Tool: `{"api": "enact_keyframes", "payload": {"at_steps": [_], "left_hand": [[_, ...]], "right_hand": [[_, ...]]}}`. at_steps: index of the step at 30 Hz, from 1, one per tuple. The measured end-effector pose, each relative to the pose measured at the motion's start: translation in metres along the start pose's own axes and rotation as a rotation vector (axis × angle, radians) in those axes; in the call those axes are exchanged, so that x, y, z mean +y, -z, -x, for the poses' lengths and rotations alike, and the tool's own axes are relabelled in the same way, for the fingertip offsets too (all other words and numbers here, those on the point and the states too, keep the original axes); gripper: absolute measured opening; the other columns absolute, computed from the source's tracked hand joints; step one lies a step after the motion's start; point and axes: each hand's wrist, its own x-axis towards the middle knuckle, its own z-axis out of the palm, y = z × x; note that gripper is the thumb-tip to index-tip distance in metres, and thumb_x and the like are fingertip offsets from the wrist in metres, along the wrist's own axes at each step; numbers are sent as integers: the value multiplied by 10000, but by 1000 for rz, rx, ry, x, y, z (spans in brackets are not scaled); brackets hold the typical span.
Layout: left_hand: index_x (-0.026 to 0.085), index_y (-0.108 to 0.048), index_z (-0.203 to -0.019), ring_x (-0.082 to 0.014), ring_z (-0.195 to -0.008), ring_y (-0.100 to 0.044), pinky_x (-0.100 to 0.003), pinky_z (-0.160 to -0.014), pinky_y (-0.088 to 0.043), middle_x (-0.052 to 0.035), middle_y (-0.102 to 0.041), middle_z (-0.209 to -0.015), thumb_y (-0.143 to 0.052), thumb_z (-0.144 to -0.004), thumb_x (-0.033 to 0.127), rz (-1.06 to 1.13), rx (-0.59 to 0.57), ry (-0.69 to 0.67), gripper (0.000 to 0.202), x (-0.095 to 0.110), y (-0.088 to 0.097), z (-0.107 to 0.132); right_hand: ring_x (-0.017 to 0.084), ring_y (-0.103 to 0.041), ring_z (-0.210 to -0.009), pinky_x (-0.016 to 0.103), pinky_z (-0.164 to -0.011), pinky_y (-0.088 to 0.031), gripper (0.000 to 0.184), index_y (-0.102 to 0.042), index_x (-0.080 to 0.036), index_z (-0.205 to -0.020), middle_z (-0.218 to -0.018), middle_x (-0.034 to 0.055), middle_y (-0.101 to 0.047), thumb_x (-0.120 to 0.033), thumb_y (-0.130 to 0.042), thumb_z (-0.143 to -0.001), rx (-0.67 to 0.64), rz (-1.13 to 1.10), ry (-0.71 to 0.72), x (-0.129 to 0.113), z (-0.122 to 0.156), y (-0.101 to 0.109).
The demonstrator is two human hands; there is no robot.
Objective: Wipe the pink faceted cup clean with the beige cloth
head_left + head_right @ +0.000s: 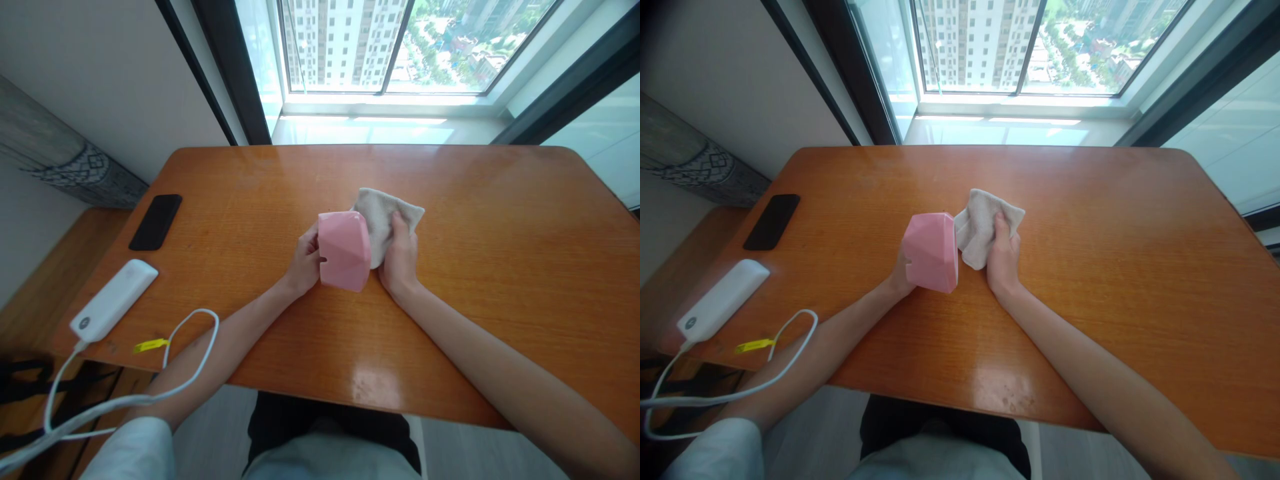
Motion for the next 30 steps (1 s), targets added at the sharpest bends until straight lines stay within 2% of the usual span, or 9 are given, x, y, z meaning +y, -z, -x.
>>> {"api": "enact_keyframes", "payload": {"at_steps": [4,8,11,13,16,19,21,24,30], "left_hand": [[207,-726,-981,-103,-486,-527,-238,-504,-470,62,-579,-615,-906,-794,673,108,70,76,534,18,1,-2],[185,-772,-967,-111,-482,-549,-238,-505,-457,49,-598,-592,-887,-830,530,67,154,92,388,21,6,-4],[180,-798,-923,-96,-468,-495,-210,-462,-342,54,-580,-562,-808,-817,338,-37,230,79,191,19,8,-4],[177,-820,-925,-83,-453,-442,-203,-454,-299,64,-550,-536,-749,-794,276,-107,257,76,179,18,7,-3],[171,-844,-942,-84,-460,-431,-205,-460,-297,61,-549,-533,-725,-791,273,-167,251,88,218,16,5,-1],[170,-853,-938,-94,-470,-445,-210,-466,-289,52,-561,-534,-728,-803,283,-205,246,102,216,15,4,0],[172,-857,-929,-101,-477,-462,-213,-471,-296,44,-578,-539,-729,-806,289,-218,251,115,213,15,3,0],[177,-859,-927,-108,-481,-481,-216,-477,-317,38,-601,-550,-733,-813,297,-238,250,123,207,15,3,0],[186,-868,-930,-114,-490,-508,-223,-495,-367,25,-650,-584,-733,-822,299,-254,255,110,207,9,6,-3]], "right_hand": [[186,-740,-815,315,-711,-637,411,-711,-238,-986,-899,-9,-766,-646,-665,-1020,10,-27,-2,2,-2,0],[215,-725,-807,355,-697,-631,395,-698,-256,-962,-864,3,-746,-641,-649,-1035,9,-7,36,1,0,1],[245,-752,-885,385,-774,-646,406,-713,-256,-985,-887,25,-773,-631,-591,-1078,-25,73,132,2,5,3],[262,-772,-938,424,-853,-663,419,-741,-255,-1038,-948,40,-807,-622,-550,-1104,-70,142,195,1,10,5],[277,-794,-1126,520,-1101,-634,388,-783,-288,-1222,-1179,33,-841,-585,-557,-1116,-187,227,333,-2,15,6],[293,-692,-1455,575,-1333,-476,382,-772,-346,-1392,-1453,20,-791,-511,-541,-1136,-353,301,529,-10,19,4],[283,-652,-1522,563,-1351,-470,389,-772,-370,-1413,-1509,5,-774,-475,-500,-1156,-430,339,586,-14,21,3],[274,-688,-1484,568,-1310,-525,391,-770,-386,-1411,-1516,-4,-773,-442,-470,-1168,-446,353,620,-18,22,3],[285,-712,-1448,545,-1268,-560,400,-701,-313,-1504,-1533,79,-760,-352,-553,-1134,-457,408,674,-17,22,3]]}}
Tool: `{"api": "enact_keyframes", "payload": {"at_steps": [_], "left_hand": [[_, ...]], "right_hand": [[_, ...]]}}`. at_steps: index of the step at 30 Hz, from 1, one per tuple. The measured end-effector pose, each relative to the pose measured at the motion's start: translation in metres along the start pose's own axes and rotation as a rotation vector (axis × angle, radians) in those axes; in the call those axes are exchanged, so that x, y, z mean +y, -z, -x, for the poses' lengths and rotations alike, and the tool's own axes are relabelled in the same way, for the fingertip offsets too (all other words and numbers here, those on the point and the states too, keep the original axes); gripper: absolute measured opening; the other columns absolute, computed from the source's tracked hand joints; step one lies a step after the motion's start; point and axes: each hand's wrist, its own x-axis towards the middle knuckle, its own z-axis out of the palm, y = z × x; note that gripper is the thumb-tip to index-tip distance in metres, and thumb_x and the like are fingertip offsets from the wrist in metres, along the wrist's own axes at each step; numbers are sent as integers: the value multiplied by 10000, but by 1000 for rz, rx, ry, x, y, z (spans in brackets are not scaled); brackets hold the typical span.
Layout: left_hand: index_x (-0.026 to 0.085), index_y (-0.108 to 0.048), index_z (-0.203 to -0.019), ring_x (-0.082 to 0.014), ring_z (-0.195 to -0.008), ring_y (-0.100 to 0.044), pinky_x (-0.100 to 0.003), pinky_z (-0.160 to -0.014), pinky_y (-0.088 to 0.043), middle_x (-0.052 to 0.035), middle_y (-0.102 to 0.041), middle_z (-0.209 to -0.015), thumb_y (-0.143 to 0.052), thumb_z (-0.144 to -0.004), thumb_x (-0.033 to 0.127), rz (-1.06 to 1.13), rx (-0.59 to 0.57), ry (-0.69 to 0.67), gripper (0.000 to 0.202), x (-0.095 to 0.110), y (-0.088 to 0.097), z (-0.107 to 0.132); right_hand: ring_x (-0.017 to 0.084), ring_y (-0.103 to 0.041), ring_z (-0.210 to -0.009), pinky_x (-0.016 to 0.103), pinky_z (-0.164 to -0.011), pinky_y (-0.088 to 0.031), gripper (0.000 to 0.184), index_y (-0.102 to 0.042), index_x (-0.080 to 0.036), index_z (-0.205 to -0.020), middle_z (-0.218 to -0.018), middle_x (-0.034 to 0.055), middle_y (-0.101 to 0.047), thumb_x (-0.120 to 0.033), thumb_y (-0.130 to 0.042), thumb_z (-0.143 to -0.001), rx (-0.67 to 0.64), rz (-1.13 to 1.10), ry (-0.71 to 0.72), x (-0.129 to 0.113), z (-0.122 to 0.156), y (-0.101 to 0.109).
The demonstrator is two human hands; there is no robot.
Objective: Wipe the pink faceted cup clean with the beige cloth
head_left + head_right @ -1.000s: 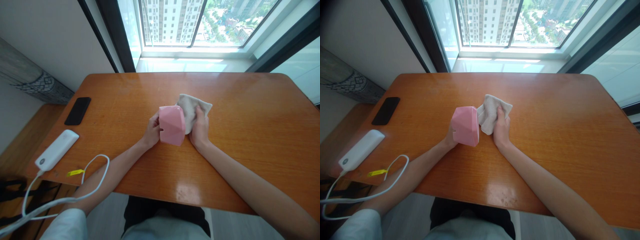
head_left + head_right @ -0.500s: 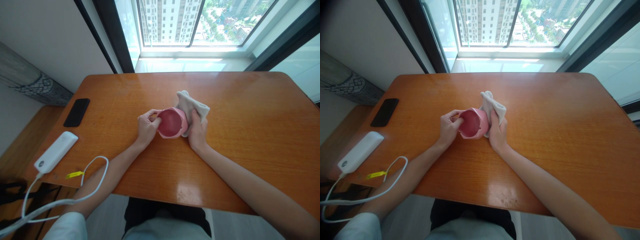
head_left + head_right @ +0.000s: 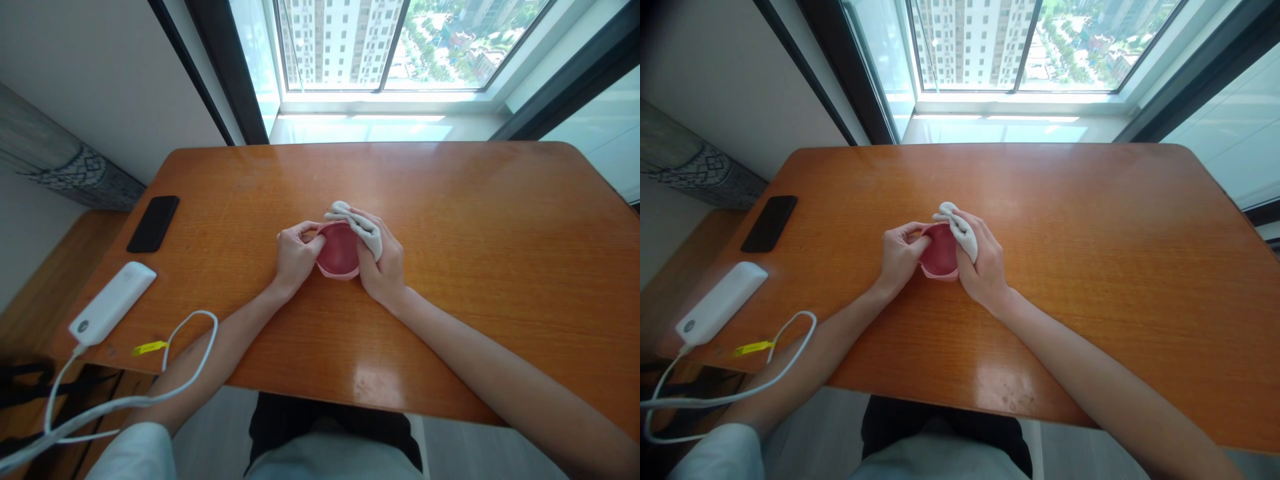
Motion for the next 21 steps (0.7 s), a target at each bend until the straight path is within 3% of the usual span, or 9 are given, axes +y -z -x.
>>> {"api": "enact_keyframes", "payload": {"at_steps": [6,13,18,21], "left_hand": [[182,-856,-913,-99,-472,-458,-213,-497,-329,44,-599,-545,-729,-807,292,-35,2,-9,198,-5,0,-5],[177,-862,-936,-107,-498,-421,-238,-524,-291,49,-553,-550,-690,-851,309,-158,-12,-74,233,-4,3,-9],[186,-844,-1012,-137,-581,-484,-283,-623,-380,32,-565,-636,-651,-944,322,-393,-28,-276,246,-1,10,-7],[195,-773,-1245,-199,-823,-639,-332,-808,-522,-47,-717,-959,-630,-998,381,-433,-19,-468,341,3,10,-3]], "right_hand": [[235,-682,-1494,522,-1342,-479,357,-755,-323,-1415,-1508,39,-784,-334,-512,-1154,-76,-90,-163,4,-5,-2],[235,-677,-1500,533,-1342,-481,356,-735,-337,-1439,-1537,28,-767,-368,-525,-1153,-86,-108,-205,9,-4,-4],[232,-685,-1491,538,-1331,-495,329,-763,-347,-1374,-1493,9,-792,-407,-516,-1165,-78,-161,-233,10,-5,-4],[235,-713,-1448,530,-1320,-504,317,-778,-358,-1352,-1492,3,-793,-441,-542,-1157,-62,-148,-255,9,-6,-3]]}}
